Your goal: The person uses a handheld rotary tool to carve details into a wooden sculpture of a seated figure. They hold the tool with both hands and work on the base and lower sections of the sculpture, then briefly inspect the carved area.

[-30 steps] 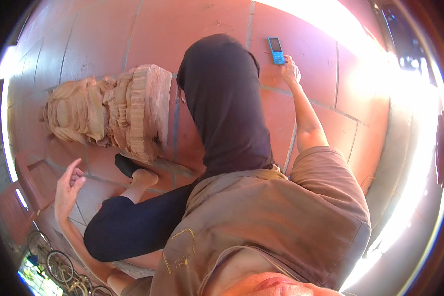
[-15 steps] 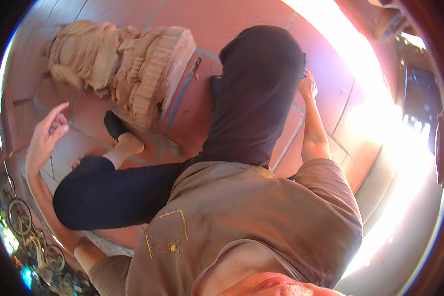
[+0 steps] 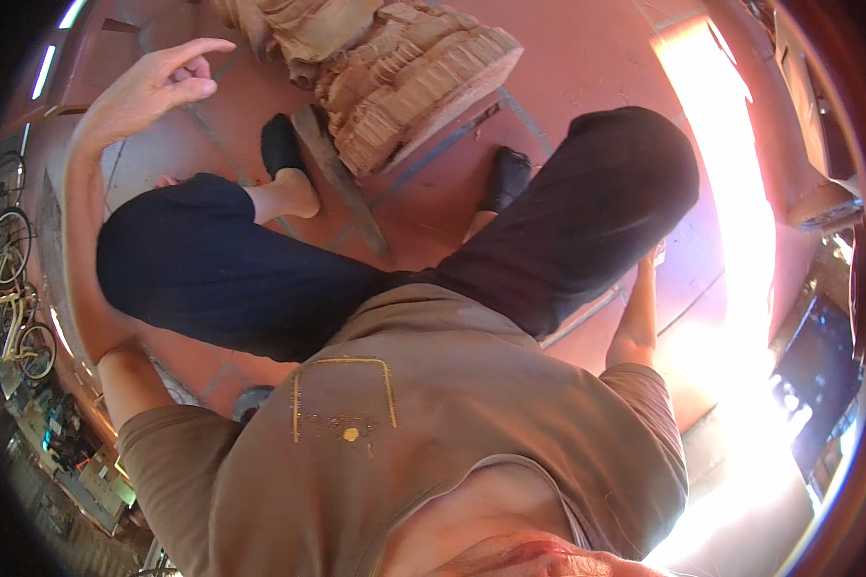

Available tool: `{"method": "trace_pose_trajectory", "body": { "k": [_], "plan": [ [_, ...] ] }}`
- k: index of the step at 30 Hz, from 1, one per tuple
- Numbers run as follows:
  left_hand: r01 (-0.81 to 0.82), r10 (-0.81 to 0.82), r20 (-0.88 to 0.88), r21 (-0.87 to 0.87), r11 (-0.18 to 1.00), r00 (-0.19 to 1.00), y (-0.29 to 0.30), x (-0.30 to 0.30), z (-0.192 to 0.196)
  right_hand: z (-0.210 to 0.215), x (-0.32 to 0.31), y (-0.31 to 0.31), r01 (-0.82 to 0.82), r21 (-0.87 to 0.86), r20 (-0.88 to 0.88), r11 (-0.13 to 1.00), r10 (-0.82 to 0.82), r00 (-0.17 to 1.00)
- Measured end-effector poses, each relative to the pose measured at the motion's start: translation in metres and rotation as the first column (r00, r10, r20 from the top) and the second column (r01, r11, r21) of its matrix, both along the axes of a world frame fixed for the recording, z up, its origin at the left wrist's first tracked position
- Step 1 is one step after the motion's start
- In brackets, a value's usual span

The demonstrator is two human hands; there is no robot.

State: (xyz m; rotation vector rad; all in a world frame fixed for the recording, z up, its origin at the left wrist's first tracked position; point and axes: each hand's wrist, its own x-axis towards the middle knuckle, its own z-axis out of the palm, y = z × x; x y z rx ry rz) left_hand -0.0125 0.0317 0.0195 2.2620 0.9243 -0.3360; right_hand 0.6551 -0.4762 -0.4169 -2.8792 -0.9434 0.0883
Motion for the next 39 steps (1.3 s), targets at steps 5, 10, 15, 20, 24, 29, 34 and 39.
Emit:
{"method": "trace_pose_trajectory", "body": {
  "k": [5, 10, 15, 20, 24, 29, 34, 39],
  "plan": [
    [0.054, -0.053, -0.022, 0.034, 0.998, 0.998, 0.015, -0.003, -0.004, -0.005, 0.015, -0.014, -0.053, 0.017, -0.002, 0.998, 0.053, 0.999],
    [0.11, -0.102, -0.089, 0.09, 0.99, 0.991, 0.0, 0.025, 0.02, 0.001, 0.021, -0.027, -0.125, -0.027, -0.034, 0.992, 0.124, 0.992],
    [0.098, -0.098, 0.02, 0.018, 0.995, 0.995, 0.013, -0.004, -0.002, 0.048, -0.017, 0.016, -0.018, -0.155, -0.076, 0.988, 0.006, 0.997],
    [-0.018, 0.019, -0.024, 0.056, 0.998, 1.0, 0.003, -0.017, -0.005, 0.072, -0.03, 0.022, 0.296, -0.045, -0.162, 0.954, -0.299, 0.94],
    [-0.072, 0.073, -0.023, 0.029, 0.997, 0.997, 0.001, -0.014, -0.003, 0.063, -0.033, 0.002, 0.38, 0.035, -0.213, 0.924, -0.365, 0.907],
    [-0.075, 0.076, -0.018, 0.064, 0.995, 0.997, 0.001, -0.017, -0.001, 0.063, -0.035, 0.007, 0.359, 0.018, -0.219, 0.933, -0.346, 0.912],
    [-0.065, 0.065, -0.027, 0.022, 0.998, 0.998, 0.0, -0.014, 0.005, 0.066, -0.024, 0.009, 0.323, 0.033, -0.242, 0.946, -0.306, 0.921],
    [-0.07, 0.072, -0.036, 0.043, 0.997, 0.997, 0.003, -0.023, 0.0, 0.073, -0.021, 0.015, 0.315, 0.051, -0.233, 0.948, -0.296, 0.927]
  ]
}}
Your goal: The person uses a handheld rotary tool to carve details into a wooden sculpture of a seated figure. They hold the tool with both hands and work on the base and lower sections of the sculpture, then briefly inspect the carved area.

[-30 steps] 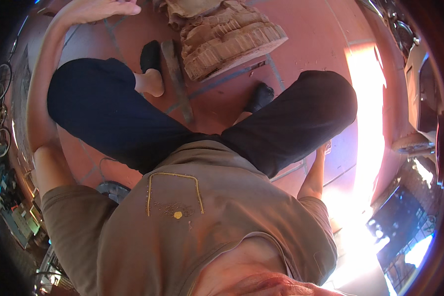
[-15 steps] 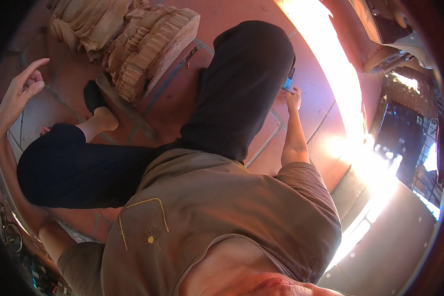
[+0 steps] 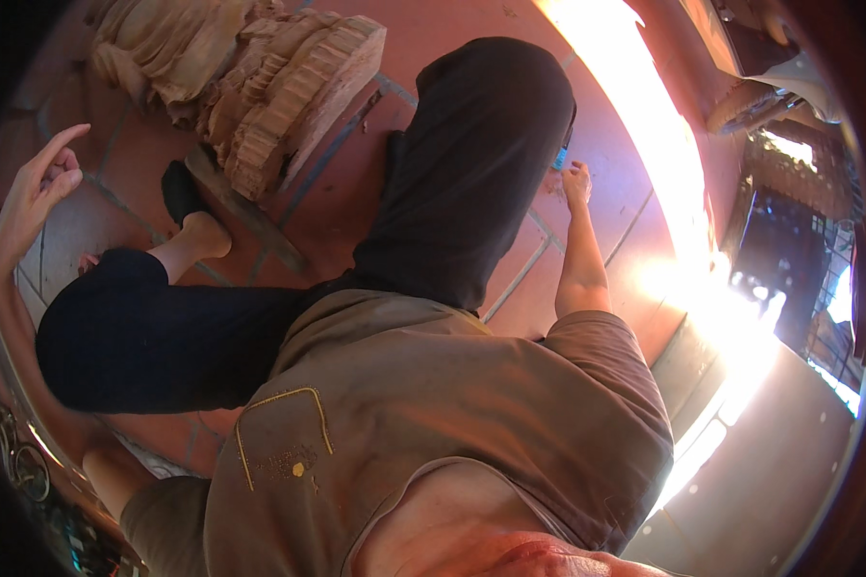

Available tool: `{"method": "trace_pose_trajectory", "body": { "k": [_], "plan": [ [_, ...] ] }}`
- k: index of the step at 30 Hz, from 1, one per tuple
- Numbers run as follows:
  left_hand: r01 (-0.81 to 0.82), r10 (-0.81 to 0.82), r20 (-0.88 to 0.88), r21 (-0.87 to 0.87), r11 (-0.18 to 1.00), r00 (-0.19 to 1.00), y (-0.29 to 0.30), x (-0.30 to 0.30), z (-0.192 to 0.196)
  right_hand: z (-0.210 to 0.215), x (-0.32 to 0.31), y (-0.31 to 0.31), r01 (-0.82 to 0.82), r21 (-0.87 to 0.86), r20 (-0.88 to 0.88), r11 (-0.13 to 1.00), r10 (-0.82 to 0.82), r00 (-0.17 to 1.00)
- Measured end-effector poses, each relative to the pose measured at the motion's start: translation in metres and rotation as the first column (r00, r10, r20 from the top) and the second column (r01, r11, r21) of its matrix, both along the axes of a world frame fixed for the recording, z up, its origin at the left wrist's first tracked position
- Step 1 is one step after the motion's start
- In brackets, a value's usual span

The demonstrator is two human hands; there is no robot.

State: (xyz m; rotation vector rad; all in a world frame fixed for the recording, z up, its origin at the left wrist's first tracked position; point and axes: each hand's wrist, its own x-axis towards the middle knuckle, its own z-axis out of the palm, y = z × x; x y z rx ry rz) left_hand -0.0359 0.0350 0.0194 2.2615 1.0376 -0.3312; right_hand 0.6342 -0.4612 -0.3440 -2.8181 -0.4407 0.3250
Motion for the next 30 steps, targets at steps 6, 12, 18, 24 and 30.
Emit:
{"method": "trace_pose_trajectory", "body": {
  "k": [6, 12, 18, 24, 30],
  "plan": [
    [-0.002, 0.002, 0.005, 0.001, 1.0, 1.0, 0.003, -0.004, -0.003, 0.004, 0.005, -0.006, -0.004, -0.005, 0.008, 1.0, 0.005, 1.0],
    [-0.024, 0.024, -0.004, -0.028, 0.999, 1.0, 0.007, -0.006, -0.005, 0.007, 0.015, -0.007, -0.013, -0.032, 0.033, 0.999, 0.014, 0.999],
    [-0.014, 0.014, 0.0, -0.012, 1.0, 1.0, 0.007, -0.005, -0.005, 0.011, 0.02, -0.005, -0.018, 0.0, 0.05, 1.0, 0.018, 0.999],
    [0.025, -0.024, 0.028, -0.014, 1.0, 0.999, -0.002, -0.01, -0.002, 0.011, 0.05, 0.021, -0.098, 0.135, 0.06, 0.986, 0.091, 0.994],
    [0.163, -0.172, 0.078, 0.106, 0.981, 0.982, 0.008, -0.004, 0.0, 0.029, 0.095, 0.087, -0.679, 0.165, 0.121, 0.715, 0.669, 0.733]
  ]
}}
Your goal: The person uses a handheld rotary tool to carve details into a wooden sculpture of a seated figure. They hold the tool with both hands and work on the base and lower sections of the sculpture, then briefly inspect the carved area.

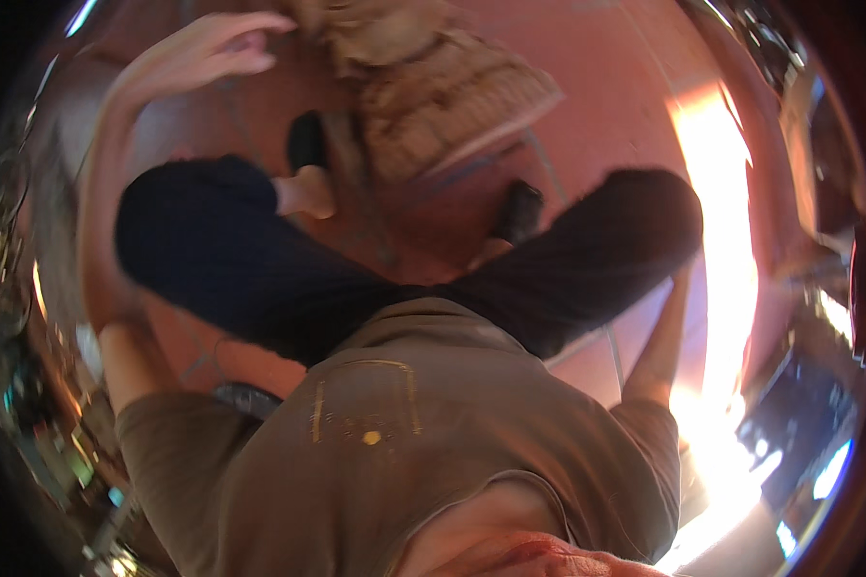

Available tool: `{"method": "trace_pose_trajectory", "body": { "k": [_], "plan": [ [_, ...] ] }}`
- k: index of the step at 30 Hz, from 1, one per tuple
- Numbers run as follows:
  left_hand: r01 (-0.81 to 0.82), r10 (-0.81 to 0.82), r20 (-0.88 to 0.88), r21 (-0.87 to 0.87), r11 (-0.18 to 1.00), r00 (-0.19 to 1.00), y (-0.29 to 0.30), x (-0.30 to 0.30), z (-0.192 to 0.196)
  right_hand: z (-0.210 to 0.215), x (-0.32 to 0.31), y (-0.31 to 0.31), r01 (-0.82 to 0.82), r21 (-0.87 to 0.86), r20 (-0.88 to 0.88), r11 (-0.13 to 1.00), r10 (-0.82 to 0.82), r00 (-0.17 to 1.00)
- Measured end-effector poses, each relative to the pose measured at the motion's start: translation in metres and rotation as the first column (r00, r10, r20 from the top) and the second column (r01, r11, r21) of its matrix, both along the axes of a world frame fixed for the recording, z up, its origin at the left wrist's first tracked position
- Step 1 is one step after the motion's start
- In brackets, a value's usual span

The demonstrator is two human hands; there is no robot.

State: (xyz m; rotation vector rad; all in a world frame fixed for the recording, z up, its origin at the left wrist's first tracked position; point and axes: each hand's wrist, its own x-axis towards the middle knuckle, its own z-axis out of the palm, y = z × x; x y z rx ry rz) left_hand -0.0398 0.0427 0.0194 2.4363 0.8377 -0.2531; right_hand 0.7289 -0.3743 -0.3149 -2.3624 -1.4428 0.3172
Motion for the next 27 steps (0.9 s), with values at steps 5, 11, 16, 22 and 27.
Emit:
{"method": "trace_pose_trajectory", "body": {
  "k": [5, 11, 16, 22, 27],
  "plan": [
    [-0.096, 0.076, 0.18, 0.104, 0.99, 0.981, -0.001, 0.033, 0.022, 0.101, 0.01, 0.134, 0.33, 0.118, -0.415, 0.937, -0.255, 0.873],
    [-0.152, 0.085, 0.307, 0.2, 0.968, 0.948, 0.001, 0.041, 0.042, 0.27, -0.086, 0.278, -0.236, 0.164, -0.024, 0.958, 0.243, 0.97],
    [-0.231, 0.121, 0.409, 0.231, 0.945, 0.904, 0.014, 0.05, 0.052, 0.263, -0.173, 0.364, -0.39, 0.287, -0.196, 0.875, 0.452, 0.87],
    [-0.455, 0.371, 0.755, -0.108, 0.884, 0.541, 0.034, 0.061, -0.009, 0.153, -0.263, 0.379, -0.349, 0.272, -0.291, 0.897, 0.422, 0.858],
    [-0.459, 0.763, 0.615, -0.745, 0.483, -0.196, -0.019, 0.059, -0.154, 0.107, -0.301, 0.366, -0.364, 0.318, -0.155, 0.875, 0.427, 0.891]
  ]
}}
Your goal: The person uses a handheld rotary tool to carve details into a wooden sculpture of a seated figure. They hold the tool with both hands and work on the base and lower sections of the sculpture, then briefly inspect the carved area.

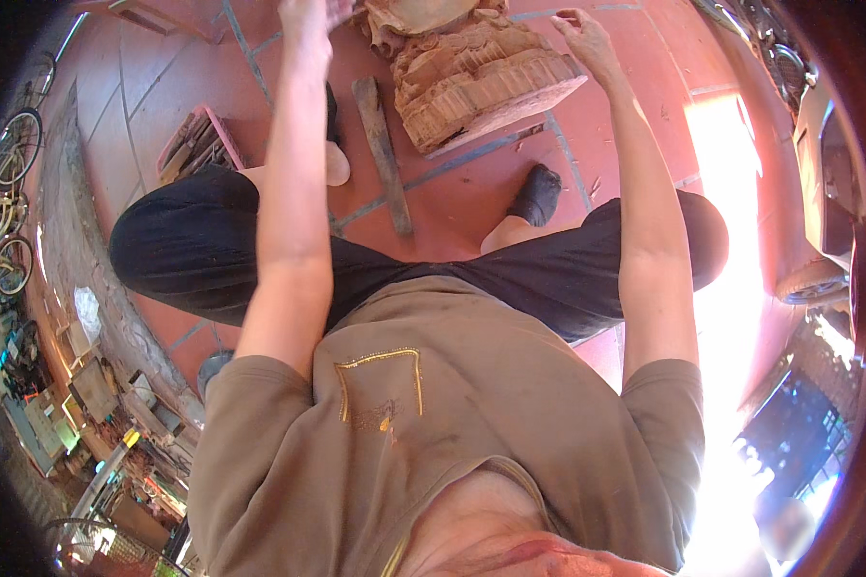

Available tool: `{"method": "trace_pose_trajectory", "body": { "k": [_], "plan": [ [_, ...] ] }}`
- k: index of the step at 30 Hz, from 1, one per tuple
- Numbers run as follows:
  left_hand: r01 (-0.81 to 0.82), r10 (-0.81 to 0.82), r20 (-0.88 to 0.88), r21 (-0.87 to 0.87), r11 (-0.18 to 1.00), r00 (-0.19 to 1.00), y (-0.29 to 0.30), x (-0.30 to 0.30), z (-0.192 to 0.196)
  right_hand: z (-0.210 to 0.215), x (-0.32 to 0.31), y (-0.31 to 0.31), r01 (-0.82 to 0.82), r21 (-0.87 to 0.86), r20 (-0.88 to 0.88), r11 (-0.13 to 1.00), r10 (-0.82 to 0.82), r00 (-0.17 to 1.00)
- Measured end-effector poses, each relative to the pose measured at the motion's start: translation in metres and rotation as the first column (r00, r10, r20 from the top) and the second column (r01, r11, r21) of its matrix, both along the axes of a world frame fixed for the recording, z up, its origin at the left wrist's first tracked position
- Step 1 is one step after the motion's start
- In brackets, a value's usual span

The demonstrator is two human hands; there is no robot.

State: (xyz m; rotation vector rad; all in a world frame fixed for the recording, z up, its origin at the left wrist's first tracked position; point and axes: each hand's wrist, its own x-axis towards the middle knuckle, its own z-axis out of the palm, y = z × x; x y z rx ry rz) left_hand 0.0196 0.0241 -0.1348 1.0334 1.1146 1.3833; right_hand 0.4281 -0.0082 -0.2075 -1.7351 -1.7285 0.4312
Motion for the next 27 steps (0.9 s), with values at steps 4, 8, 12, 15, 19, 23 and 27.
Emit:
{"method": "trace_pose_trajectory", "body": {
  "k": [4, 8, 12, 15, 19, 23, 27],
  "plan": [
    [-0.142, 0.175, 0.079, -0.318, 0.938, 0.981, -0.048, -0.002, -0.102, 0.005, -0.017, -0.005, 0.06, -0.112, 0.023, 0.992, -0.058, 0.998],
    [-0.204, 0.256, 0.047, -0.472, 0.857, 0.966, -0.074, 0.013, -0.162, -0.005, -0.023, -0.012, 0.088, -0.202, 0.088, 0.975, -0.071, 0.994],
    [-0.209, 0.229, -0.03, -0.541, 0.815, 0.973, -0.081, 0.023, -0.183, -0.006, -0.029, -0.015, 0.082, -0.211, 0.029, 0.974, -0.077, 0.997],
    [-0.129, 0.148, -0.02, -0.615, 0.778, 0.989, -0.087, 0.034, -0.194, -0.012, -0.03, -0.014, 0.135, -0.209, 0.099, 0.969, -0.116, 0.988],
    [-0.06, 0.129, 0.077, -0.587, 0.807, 0.989, -0.085, 0.037, -0.228, 0.0, -0.044, -0.014, 0.172, -0.263, 0.053, 0.949, -0.164, 0.985],
    [0.046, 0.144, 0.222, -0.676, 0.736, 0.964, -0.078, 0.045, -0.223, -0.004, -0.035, -0.021, 0.208, -0.247, 0.07, 0.947, -0.197, 0.978],
    [0.082, 0.135, 0.258, -0.683, 0.726, 0.957, -0.074, 0.047, -0.212, 0.0, -0.042, -0.023, 0.239, -0.274, 0.063, 0.932, -0.23, 0.971]
  ]
}}
